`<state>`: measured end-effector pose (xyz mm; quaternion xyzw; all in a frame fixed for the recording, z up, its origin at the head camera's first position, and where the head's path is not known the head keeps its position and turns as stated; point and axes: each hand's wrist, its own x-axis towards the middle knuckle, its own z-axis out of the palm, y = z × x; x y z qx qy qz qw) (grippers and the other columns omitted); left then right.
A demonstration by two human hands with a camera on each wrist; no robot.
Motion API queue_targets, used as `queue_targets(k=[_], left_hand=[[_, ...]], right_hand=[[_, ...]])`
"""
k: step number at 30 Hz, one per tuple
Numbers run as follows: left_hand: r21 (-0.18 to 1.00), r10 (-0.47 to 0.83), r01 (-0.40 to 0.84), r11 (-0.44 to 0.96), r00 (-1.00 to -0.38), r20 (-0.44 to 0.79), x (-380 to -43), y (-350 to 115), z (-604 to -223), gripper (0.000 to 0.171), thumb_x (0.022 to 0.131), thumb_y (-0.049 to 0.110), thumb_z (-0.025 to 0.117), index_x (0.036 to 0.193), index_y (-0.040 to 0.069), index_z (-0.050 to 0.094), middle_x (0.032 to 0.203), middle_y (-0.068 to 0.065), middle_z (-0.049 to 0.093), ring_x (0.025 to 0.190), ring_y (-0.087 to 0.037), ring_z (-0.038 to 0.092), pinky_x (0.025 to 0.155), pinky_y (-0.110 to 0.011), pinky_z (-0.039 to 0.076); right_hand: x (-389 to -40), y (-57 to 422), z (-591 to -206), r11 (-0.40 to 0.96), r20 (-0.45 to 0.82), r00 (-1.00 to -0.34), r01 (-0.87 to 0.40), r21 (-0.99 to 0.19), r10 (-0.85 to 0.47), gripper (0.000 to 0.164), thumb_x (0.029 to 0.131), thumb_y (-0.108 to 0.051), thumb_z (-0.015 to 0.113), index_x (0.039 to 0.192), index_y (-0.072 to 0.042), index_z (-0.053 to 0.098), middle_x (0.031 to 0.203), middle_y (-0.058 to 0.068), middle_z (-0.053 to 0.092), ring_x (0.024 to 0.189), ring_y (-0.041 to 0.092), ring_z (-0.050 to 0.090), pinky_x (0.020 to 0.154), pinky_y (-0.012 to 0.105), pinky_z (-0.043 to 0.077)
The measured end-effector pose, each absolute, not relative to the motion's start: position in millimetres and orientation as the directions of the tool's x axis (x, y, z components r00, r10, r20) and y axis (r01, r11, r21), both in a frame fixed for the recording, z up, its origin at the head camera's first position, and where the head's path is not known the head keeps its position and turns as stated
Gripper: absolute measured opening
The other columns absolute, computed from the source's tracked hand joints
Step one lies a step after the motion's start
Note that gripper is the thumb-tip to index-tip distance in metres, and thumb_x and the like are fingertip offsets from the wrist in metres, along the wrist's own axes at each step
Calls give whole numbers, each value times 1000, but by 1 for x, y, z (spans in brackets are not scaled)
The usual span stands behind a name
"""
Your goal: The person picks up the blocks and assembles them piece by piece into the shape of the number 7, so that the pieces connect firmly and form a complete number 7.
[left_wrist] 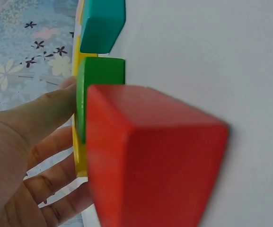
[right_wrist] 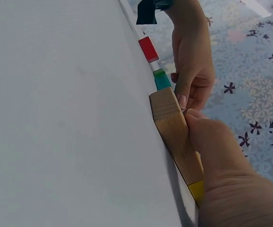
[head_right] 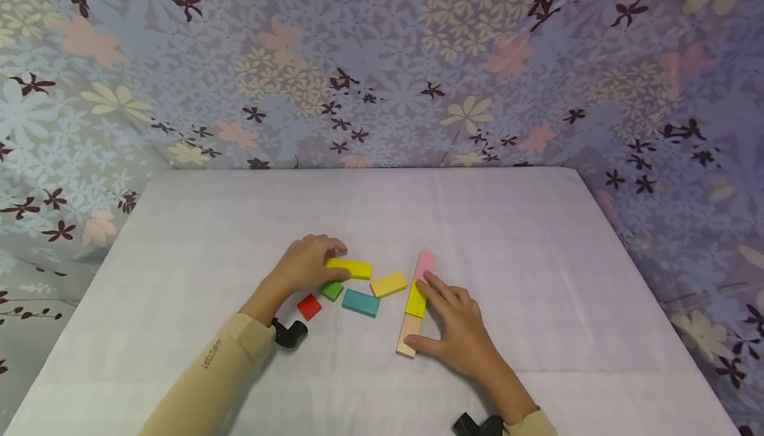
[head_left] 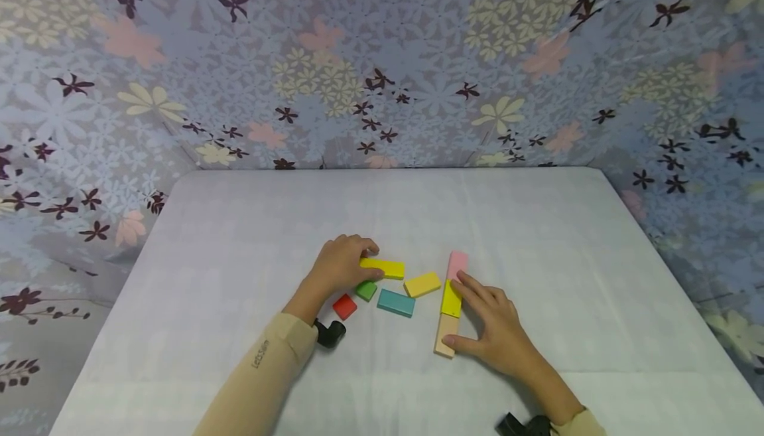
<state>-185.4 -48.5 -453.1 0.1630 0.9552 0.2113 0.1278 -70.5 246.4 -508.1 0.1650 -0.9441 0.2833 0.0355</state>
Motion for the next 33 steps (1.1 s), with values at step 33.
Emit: queue_targets(k=[33], left_hand=[[420,457,250,873,-720,-522,-218,-47,-432,89,83,40,80,155,41,28,146,-5,53,121,-24,52,110,-51,40]], right_hand=[[-69,249,-510,775,189,-938,-346,-529,-290,91,74,-58,80,151,-26,42,161,-3,33,122,19,38,95,51,30]])
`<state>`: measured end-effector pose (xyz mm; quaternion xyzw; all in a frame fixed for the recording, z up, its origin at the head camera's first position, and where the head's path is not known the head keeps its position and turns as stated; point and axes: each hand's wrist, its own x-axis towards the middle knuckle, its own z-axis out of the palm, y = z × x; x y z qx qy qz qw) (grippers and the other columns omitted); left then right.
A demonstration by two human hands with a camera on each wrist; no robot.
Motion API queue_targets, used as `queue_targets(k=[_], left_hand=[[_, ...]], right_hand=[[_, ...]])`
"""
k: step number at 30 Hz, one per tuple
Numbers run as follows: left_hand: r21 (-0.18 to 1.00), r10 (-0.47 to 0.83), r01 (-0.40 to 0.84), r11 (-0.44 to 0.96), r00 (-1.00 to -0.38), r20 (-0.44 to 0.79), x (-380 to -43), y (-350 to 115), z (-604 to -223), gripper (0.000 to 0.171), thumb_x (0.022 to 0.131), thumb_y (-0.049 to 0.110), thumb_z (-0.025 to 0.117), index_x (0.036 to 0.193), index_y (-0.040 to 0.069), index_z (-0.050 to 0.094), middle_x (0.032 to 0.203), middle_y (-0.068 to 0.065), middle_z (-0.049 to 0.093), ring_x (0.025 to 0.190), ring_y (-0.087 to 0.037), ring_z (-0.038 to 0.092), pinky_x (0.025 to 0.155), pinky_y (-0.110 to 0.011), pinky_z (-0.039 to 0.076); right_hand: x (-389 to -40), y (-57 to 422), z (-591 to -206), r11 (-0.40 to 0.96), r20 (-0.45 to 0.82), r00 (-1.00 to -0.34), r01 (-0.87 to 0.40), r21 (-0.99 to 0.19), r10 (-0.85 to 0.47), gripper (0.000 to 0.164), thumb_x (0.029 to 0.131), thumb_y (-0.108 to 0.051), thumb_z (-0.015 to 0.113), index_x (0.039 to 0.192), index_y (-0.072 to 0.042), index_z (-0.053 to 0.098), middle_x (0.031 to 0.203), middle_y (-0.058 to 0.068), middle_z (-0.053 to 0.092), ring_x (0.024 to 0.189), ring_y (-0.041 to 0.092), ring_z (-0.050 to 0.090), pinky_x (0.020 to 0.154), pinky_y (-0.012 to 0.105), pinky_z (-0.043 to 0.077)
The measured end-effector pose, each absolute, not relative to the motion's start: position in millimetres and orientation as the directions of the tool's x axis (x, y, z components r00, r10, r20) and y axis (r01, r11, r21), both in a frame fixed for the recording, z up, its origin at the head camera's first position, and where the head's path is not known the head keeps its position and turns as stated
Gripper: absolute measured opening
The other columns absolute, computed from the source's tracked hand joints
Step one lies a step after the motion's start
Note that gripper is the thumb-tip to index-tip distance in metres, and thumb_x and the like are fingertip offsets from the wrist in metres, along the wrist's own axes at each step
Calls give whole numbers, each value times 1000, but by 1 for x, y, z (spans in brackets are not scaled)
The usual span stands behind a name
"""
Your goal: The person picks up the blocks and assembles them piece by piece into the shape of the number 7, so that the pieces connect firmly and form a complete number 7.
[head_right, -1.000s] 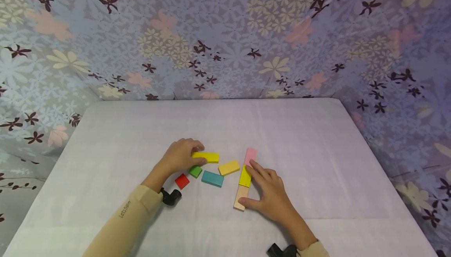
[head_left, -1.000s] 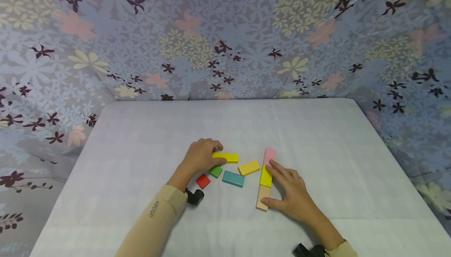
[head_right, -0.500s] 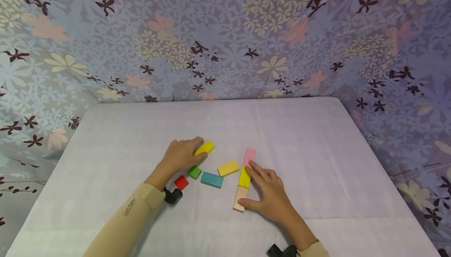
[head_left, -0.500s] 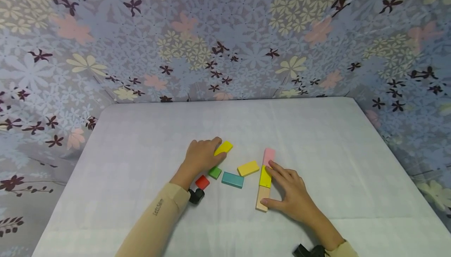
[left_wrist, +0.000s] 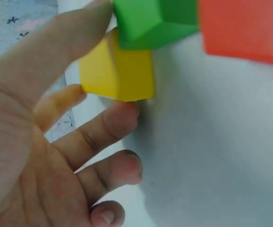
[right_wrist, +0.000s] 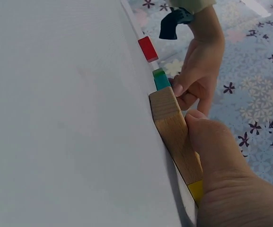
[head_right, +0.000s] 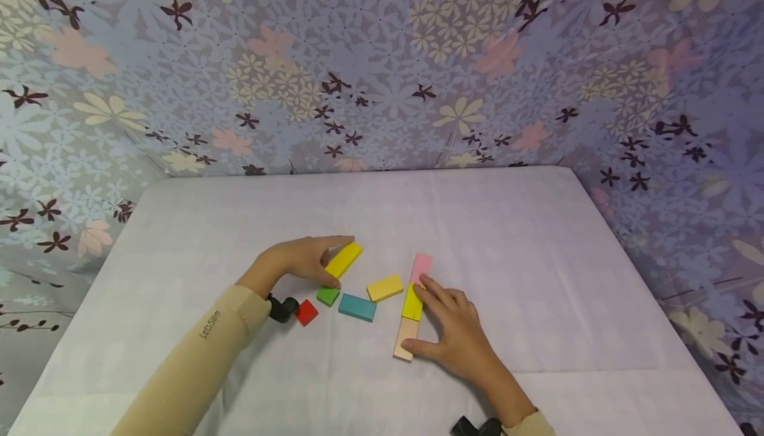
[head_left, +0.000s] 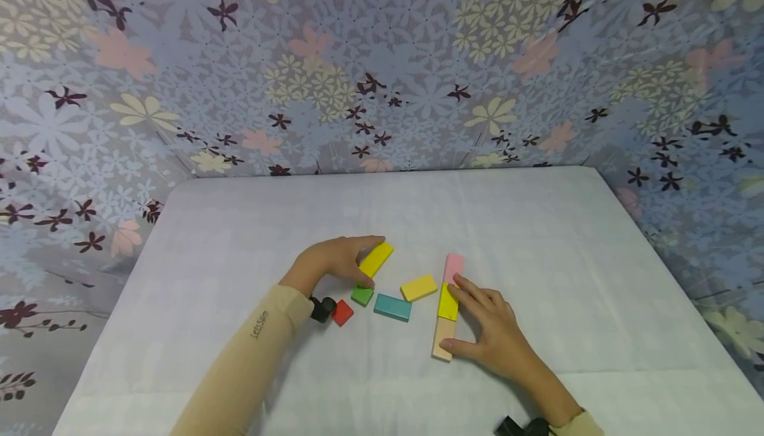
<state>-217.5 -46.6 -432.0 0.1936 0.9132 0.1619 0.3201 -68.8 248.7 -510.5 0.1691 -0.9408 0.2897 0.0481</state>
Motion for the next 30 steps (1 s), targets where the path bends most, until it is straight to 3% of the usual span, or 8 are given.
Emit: queue_targets(k=[5,10,14,18,21,25,30], left_hand=[[406,464,269,874,-711,-528,-219,-40,-431,94,82,40,80,157,39,23,157,-2,41,136,-24,44,117,-51,33],[356,450,302,884,-753,-480,-220,-31,-435,96,84,51,75,159,34,18,157,-1,42,139,-24,44,117,-49,33],[344,463,335,877,-778,-425,-224,-26,-439,104,78,55,79,160,27,20,159,-1,38,144,-24,40,118,-47,32],[355,465,332,874,-780,-418,-228,-24,-441,111,72,51,85,159,28,20,160,-1,37,146,-24,38,119,-47,31],[358,467,332,873,-780,-416,-231,-22,-443,109,71,49,86,158,28,23,156,-2,43,140,-24,44,117,-47,34],[368,478,342,864,-788,-389,-234,-19,-446,101,71,51,85,152,22,32,139,-3,56,120,-22,54,109,-44,43],[395,481,343,852,-810,-335,-236,-9,-447,99,71,55,83,148,14,37,120,-3,61,103,-20,56,98,-41,48]], right_hand=[[-68,250,-511,779,183,-940,-342,-526,-289,92,75,-58,80,152,-26,41,161,-4,32,123,19,38,96,52,30],[-68,250,-512,782,185,-939,-344,-520,-290,92,74,-59,79,152,-26,42,161,-4,32,122,18,38,95,51,30],[-68,249,-511,783,175,-941,-338,-522,-289,93,74,-61,79,152,-27,41,162,-5,31,122,18,37,96,51,30],[-68,249,-510,786,158,-945,-327,-525,-288,93,74,-63,77,152,-28,40,162,-8,30,124,16,36,97,51,30],[-68,249,-509,786,153,-945,-325,-525,-289,94,74,-64,77,152,-28,40,162,-8,30,125,16,36,97,49,29],[-67,250,-509,790,146,-945,-324,-520,-291,94,75,-65,76,153,-29,39,162,-9,29,125,15,36,96,48,30],[-66,252,-509,797,138,-947,-319,-513,-290,94,75,-66,75,153,-30,38,162,-9,29,125,15,36,96,48,31]])
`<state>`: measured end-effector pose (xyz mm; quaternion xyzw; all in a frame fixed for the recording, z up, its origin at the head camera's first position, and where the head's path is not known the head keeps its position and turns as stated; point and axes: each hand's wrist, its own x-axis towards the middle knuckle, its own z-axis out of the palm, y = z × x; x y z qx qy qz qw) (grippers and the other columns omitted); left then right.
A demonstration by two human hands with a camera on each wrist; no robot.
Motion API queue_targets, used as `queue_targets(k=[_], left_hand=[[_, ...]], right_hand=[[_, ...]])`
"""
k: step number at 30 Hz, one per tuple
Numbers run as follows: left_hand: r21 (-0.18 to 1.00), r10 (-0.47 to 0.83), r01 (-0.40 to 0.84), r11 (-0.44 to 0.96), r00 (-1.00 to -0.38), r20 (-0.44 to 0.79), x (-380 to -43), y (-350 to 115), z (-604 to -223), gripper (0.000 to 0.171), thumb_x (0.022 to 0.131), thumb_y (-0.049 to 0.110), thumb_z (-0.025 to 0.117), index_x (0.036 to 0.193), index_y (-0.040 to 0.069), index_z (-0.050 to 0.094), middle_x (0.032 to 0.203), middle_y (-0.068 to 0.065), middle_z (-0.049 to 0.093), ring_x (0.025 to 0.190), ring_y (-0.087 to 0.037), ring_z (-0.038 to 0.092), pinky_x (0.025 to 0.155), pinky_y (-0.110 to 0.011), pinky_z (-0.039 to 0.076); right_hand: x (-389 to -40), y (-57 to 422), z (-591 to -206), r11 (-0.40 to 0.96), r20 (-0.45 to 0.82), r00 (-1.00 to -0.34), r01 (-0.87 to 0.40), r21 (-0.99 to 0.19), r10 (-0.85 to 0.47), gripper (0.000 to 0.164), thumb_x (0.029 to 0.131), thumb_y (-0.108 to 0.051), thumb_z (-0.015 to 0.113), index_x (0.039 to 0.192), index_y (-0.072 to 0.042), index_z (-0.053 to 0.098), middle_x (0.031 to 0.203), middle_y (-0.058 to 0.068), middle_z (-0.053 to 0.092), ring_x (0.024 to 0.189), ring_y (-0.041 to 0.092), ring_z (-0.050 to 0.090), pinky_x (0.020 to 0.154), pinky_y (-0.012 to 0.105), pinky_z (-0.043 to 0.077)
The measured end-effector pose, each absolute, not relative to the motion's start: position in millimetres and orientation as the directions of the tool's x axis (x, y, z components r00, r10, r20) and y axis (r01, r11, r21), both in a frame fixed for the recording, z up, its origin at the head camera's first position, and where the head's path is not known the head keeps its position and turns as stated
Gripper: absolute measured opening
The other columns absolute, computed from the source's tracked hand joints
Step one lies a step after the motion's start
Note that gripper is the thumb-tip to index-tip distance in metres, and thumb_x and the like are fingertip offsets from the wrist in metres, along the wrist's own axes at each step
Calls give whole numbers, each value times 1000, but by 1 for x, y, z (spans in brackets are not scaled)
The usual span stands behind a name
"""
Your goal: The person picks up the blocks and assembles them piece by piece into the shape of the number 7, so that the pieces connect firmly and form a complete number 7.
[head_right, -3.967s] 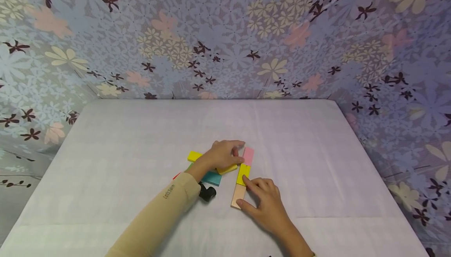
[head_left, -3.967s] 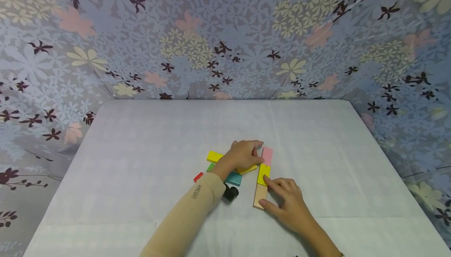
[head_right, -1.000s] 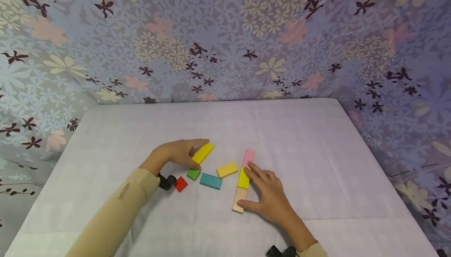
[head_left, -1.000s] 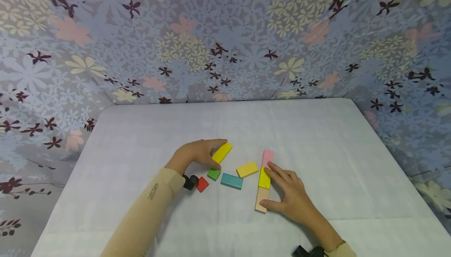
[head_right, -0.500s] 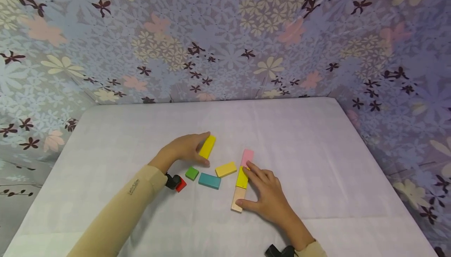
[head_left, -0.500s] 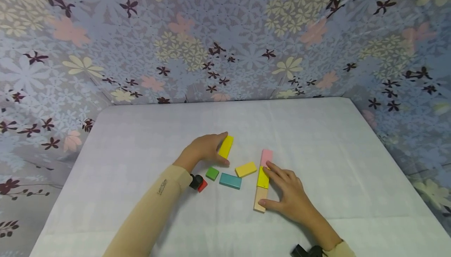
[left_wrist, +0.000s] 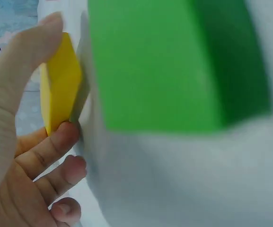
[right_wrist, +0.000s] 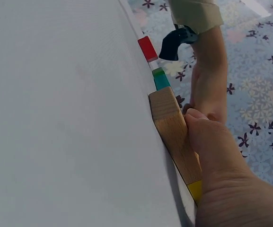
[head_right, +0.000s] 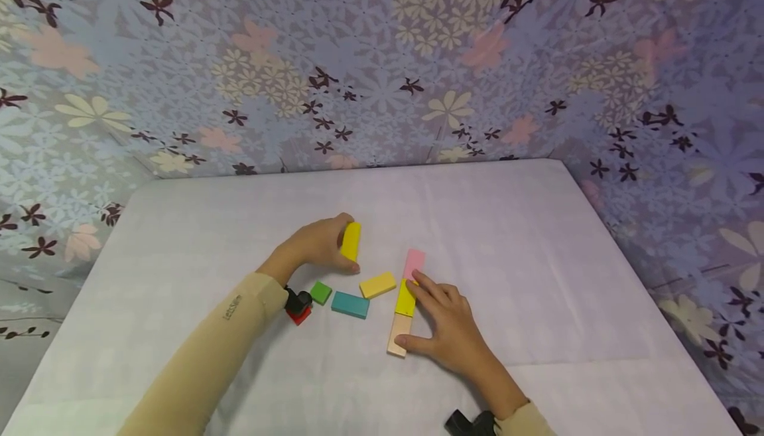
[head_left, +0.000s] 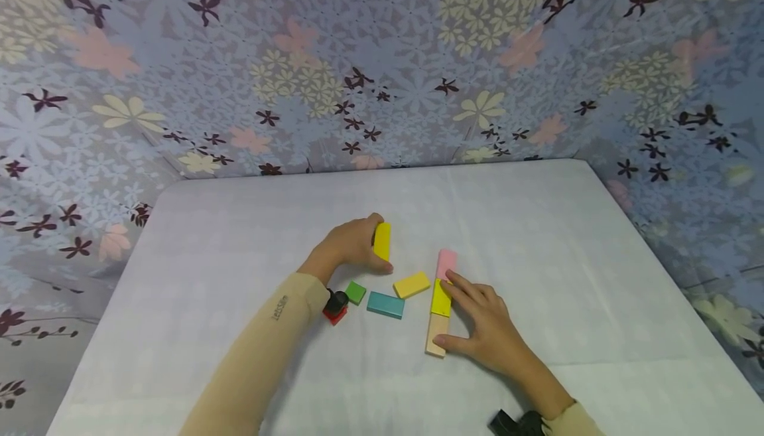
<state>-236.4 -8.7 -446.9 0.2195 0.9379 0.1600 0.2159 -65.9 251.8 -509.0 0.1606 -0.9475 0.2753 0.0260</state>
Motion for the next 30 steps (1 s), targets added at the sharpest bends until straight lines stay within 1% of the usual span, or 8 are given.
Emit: queue_targets(k=[4,8,12,14,17,25,28,30], left_hand=[[400,450,310,863,-832,-325,-237,3,-440,102,70,59,82,149,13,36,115,-4,62,98,-21,56,94,-40,49],[404,423,278,871,-844,-330,-240,17,-436,104,71,61,82,150,14,34,116,-6,63,98,-22,57,94,-41,50],[463,411,237,854,-853,-321,-245,30,-436,104,72,58,82,151,14,30,124,-8,62,106,-23,59,101,-42,49],[498,404,214,840,-859,-313,-247,37,-436,106,73,56,82,153,13,27,130,-10,59,113,-25,58,105,-44,47],[531,391,191,826,-872,-294,-250,47,-436,107,74,54,82,154,13,24,136,-12,57,118,-26,57,108,-46,45],[559,369,181,809,-897,-243,-255,69,-441,106,76,50,82,155,14,21,131,-11,60,113,-25,59,104,-41,48],[571,367,181,800,-901,-229,-255,76,-444,106,77,49,82,155,15,20,134,-11,59,116,-26,59,106,-42,46],[585,360,166,794,-903,-233,-255,80,-447,107,77,49,82,156,16,18,138,-11,57,121,-27,58,108,-42,44]], right_hand=[[-66,251,-509,798,137,-947,-318,-511,-290,93,75,-67,74,153,-31,38,162,-10,29,125,15,36,95,47,31],[-67,251,-509,798,142,-946,-323,-509,-292,94,75,-68,74,153,-30,38,162,-10,29,125,15,36,95,47,32],[-67,253,-510,796,159,-941,-337,-503,-298,94,75,-66,74,153,-28,39,162,-8,31,124,17,37,94,47,32],[-67,253,-510,795,165,-940,-341,-502,-299,93,75,-65,75,153,-28,39,162,-8,31,123,17,38,93,47,32],[-66,253,-510,790,171,-939,-345,-507,-300,93,76,-65,75,153,-28,39,162,-7,32,123,17,38,92,46,32],[-66,250,-509,783,181,-935,-354,-511,-305,92,76,-63,76,153,-26,40,161,-7,32,124,18,39,95,48,32],[-66,250,-508,783,180,-937,-350,-514,-301,92,76,-63,76,152,-26,41,161,-7,34,124,17,39,95,48,32],[-66,250,-508,787,180,-937,-350,-509,-300,92,76,-63,76,152,-26,42,160,-7,34,124,17,39,95,48,32]])
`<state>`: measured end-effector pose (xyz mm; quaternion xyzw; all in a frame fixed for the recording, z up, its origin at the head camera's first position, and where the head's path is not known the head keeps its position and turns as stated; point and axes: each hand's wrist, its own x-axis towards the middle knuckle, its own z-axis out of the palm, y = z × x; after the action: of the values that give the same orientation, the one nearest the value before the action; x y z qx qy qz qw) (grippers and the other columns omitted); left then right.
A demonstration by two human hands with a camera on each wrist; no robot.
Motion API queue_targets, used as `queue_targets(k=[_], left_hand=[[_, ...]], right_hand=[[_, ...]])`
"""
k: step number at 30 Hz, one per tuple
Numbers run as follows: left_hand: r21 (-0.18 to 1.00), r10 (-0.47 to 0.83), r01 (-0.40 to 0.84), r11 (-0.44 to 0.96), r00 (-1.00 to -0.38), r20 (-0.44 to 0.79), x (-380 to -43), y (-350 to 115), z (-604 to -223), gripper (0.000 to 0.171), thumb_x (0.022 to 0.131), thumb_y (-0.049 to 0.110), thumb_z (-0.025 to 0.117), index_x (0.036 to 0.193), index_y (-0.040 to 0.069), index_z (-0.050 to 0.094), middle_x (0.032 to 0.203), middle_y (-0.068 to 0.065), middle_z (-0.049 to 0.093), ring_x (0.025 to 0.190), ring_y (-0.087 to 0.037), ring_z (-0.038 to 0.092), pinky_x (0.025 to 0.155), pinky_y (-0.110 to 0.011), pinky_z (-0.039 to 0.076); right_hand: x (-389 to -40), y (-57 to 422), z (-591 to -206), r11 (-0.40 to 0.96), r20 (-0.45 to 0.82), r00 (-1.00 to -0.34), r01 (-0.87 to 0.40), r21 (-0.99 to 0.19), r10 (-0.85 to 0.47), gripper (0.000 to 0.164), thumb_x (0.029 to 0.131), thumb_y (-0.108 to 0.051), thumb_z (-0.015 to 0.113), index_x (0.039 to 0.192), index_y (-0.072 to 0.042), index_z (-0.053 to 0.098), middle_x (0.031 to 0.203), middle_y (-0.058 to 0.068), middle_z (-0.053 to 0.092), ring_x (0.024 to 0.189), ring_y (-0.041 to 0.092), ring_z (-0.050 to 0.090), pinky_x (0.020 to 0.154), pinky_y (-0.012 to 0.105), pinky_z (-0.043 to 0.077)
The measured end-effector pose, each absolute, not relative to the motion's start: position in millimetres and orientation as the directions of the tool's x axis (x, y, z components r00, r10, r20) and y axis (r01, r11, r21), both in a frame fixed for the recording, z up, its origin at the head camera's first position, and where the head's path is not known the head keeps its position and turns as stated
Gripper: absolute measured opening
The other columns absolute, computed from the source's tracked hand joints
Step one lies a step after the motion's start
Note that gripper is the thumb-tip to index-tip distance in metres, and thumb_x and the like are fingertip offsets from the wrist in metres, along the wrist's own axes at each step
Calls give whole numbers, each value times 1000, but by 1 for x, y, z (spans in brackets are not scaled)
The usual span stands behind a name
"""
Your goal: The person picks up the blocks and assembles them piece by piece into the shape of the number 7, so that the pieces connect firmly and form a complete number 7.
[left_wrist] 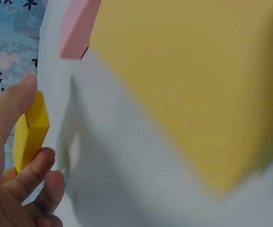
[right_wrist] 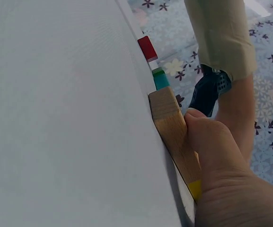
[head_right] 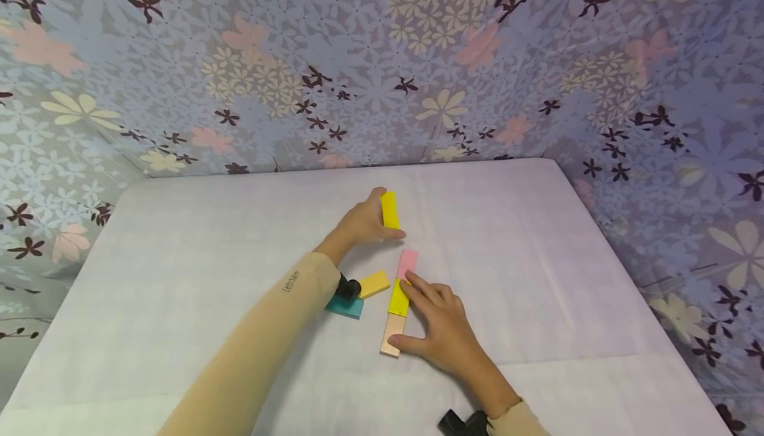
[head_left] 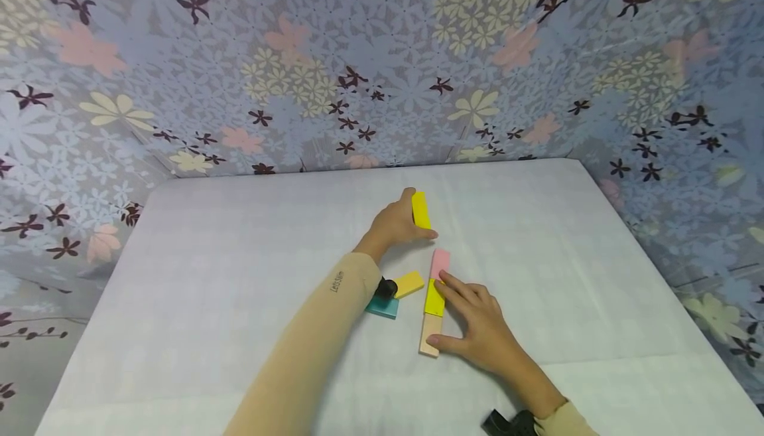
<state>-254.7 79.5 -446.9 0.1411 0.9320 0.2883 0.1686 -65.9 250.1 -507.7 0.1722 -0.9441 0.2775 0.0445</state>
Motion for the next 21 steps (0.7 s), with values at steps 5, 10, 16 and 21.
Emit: queue_targets(k=[5,10,16,21], left_hand=[[615,343,128,778,-907,-245,-252,88,-451,108,78,47,82,158,19,16,147,-9,52,131,-27,53,112,-43,40],[614,351,148,775,-909,-223,-252,96,-454,105,79,46,82,157,20,18,142,-9,56,126,-26,56,110,-43,43],[579,322,113,808,-907,-273,-254,104,-457,100,80,49,80,156,22,19,142,-9,56,124,-26,56,109,-44,42],[583,337,106,806,-891,-305,-253,104,-456,99,80,50,78,156,22,22,148,-9,51,131,-29,51,114,-48,37]], right_hand=[[-66,251,-507,787,191,-933,-359,-502,-304,91,76,-62,77,152,-25,42,160,-6,35,123,18,40,96,50,32],[-66,251,-507,785,204,-930,-368,-498,-306,92,75,-60,78,152,-24,42,160,-5,35,123,18,40,95,51,33],[-66,250,-507,774,210,-929,-371,-513,-306,91,75,-58,79,151,-23,43,160,-3,36,122,17,41,95,50,33],[-67,250,-508,777,218,-927,-376,-505,-306,90,75,-57,79,151,-23,44,160,-3,37,120,17,41,95,51,33]])
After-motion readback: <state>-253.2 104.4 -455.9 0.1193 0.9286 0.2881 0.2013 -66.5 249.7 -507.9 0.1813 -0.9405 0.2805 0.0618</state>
